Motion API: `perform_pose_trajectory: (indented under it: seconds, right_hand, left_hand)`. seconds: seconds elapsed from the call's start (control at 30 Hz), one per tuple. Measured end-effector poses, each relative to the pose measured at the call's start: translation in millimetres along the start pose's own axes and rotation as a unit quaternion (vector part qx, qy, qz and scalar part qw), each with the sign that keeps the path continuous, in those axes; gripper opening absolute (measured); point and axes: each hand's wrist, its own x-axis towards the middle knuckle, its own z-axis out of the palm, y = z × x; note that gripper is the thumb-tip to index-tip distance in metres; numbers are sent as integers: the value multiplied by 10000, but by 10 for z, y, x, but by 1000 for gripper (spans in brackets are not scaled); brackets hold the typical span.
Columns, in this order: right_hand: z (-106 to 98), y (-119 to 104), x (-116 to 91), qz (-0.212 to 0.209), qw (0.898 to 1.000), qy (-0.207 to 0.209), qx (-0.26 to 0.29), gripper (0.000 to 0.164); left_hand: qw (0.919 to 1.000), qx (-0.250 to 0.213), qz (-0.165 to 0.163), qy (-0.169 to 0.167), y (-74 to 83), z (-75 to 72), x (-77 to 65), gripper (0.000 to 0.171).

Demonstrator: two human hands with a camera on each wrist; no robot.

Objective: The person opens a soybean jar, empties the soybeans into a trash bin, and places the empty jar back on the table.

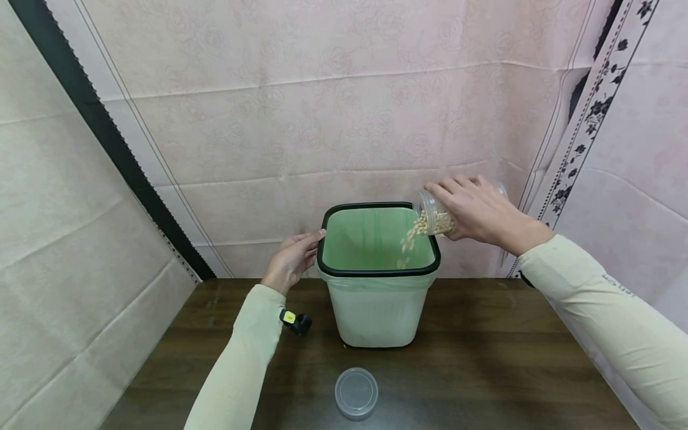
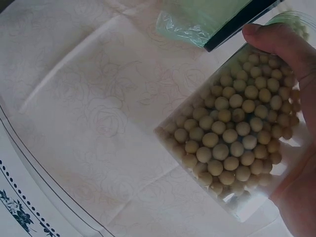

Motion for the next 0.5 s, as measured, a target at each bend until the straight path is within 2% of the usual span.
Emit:
perform_pose_trajectory:
  seconds: [0.5]
  right_hand:
    - [48, -11, -5, -62, 9999, 116, -45, 100]
  left_hand:
    - [9999, 88, -21, 50, 3, -9, -5, 33]
